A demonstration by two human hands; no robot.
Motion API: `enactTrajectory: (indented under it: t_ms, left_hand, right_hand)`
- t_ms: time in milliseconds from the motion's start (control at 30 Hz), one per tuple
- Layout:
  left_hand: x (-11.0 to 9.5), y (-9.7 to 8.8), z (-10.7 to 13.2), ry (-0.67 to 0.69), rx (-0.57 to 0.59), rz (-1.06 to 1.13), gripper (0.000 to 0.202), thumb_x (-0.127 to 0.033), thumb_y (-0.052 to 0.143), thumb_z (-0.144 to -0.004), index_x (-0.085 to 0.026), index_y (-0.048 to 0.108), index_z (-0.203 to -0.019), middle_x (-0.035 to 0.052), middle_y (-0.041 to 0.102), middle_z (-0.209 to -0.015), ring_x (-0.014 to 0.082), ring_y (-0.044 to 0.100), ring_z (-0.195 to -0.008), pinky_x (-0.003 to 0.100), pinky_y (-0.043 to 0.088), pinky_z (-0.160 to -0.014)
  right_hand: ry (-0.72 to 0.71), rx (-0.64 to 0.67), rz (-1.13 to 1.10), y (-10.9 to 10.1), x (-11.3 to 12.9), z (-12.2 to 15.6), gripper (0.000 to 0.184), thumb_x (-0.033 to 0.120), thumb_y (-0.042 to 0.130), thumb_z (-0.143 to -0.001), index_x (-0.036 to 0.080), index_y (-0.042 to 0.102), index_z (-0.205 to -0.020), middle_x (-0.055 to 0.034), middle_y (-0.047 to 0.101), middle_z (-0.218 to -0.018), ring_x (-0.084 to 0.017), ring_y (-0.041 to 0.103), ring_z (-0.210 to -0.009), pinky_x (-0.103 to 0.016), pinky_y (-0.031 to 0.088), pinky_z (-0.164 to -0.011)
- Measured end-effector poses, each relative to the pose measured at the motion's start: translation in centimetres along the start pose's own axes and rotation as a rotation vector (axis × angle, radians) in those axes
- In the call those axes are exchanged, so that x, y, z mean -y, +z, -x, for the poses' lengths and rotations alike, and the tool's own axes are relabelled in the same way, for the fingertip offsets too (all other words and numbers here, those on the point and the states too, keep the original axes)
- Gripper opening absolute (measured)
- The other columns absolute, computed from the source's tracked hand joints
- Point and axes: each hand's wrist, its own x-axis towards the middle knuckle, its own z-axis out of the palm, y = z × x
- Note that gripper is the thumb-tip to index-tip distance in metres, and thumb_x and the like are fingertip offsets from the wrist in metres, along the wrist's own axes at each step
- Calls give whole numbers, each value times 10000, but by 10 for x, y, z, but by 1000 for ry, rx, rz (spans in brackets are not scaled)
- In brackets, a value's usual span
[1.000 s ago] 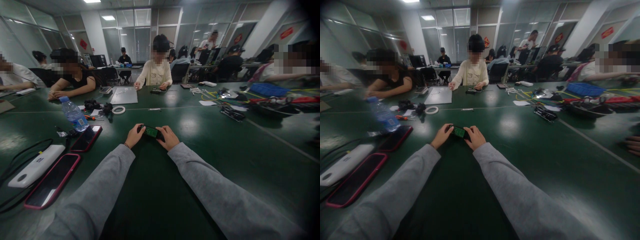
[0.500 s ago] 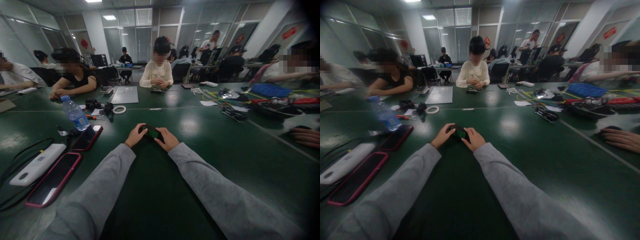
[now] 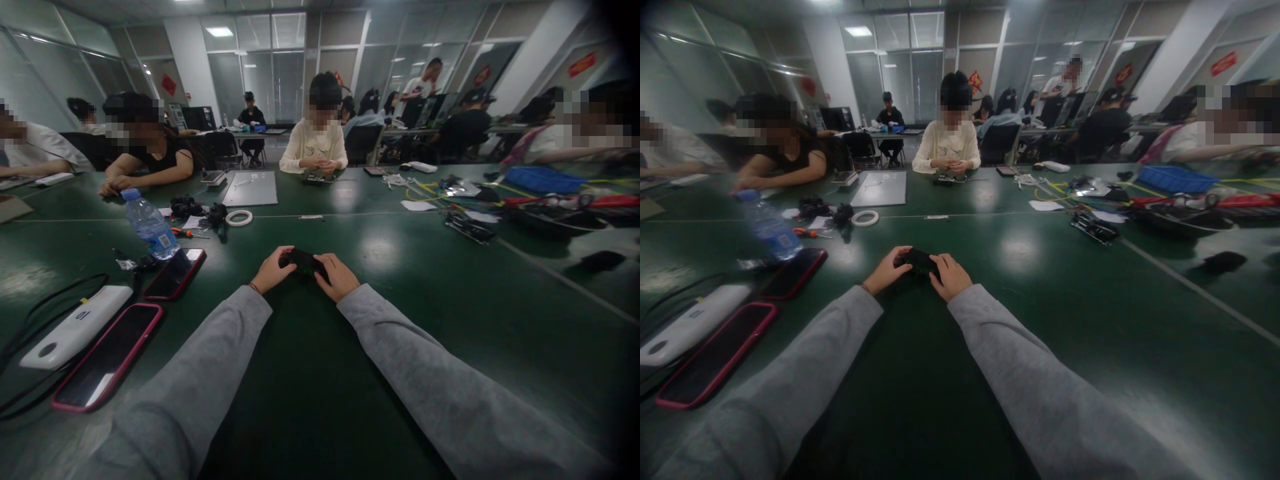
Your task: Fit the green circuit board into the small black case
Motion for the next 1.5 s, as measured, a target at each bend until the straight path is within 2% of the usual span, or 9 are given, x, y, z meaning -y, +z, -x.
enactTrajectory:
  t_ms: [533,800,900,967,1100,1233,1367,1500]
  left_hand:
    - [3,-1,-2,-38,16,-27,461,-228,591,-766,-196,524,-1221,85,583,-1193,199,580,-1029,356,479,-879]
    - [-6,-3,1,-28,25,-42,462,-203,581,-764,-183,520,-1222,87,586,-1178,175,589,-945,345,478,-862]
    - [-6,-2,1,-8,24,-46,469,-206,594,-759,-182,515,-1221,88,584,-1180,183,580,-991,349,467,-890]
    - [-5,-2,2,14,18,-60,460,-210,604,-757,-185,520,-1208,88,581,-1177,181,581,-984,350,465,-890]
    - [-1,0,2,5,-46,-96,457,-246,630,-749,-178,510,-1185,90,579,-1113,145,591,-832,325,485,-780]
    - [2,1,1,-39,-139,-131,390,-276,651,-735,-159,509,-1079,69,582,-1008,118,574,-732,289,473,-686]
    - [3,1,-1,-75,-140,-151,289,-250,630,-750,-173,506,-1000,30,601,-895,111,570,-694,265,453,-642]
    - [0,0,0,-76,-143,-148,271,-244,625,-757,-189,497,-989,21,624,-884,116,587,-710,254,439,-625]
  right_hand:
    - [32,20,-32,0,-2,0,421,235,501,-850,160,416,-1255,-124,482,-1121,-245,530,-1025,-425,502,-873]
    - [68,38,-42,-1,-3,0,435,251,515,-842,160,422,-1257,-122,489,-1126,-249,538,-1010,-431,508,-839]
    - [83,36,-32,-3,-1,-1,430,263,520,-838,158,436,-1246,-122,495,-1117,-250,548,-992,-426,510,-827]
    - [98,25,-20,-4,0,-1,426,283,530,-833,163,450,-1233,-121,498,-1104,-251,557,-975,-423,512,-815]
    - [103,-3,-24,-6,1,-1,426,359,552,-830,170,474,-1203,-119,503,-1070,-251,564,-959,-418,510,-807]
    - [68,20,-70,-6,2,0,527,498,575,-818,171,469,-1218,-116,512,-1070,-250,568,-955,-410,506,-813]
    - [54,62,-94,-5,4,1,600,580,568,-807,178,454,-1239,-110,533,-1102,-249,578,-962,-411,501,-827]
    - [55,73,-94,-6,5,1,590,585,541,-825,176,454,-1242,-108,548,-1118,-251,580,-982,-411,498,-841]
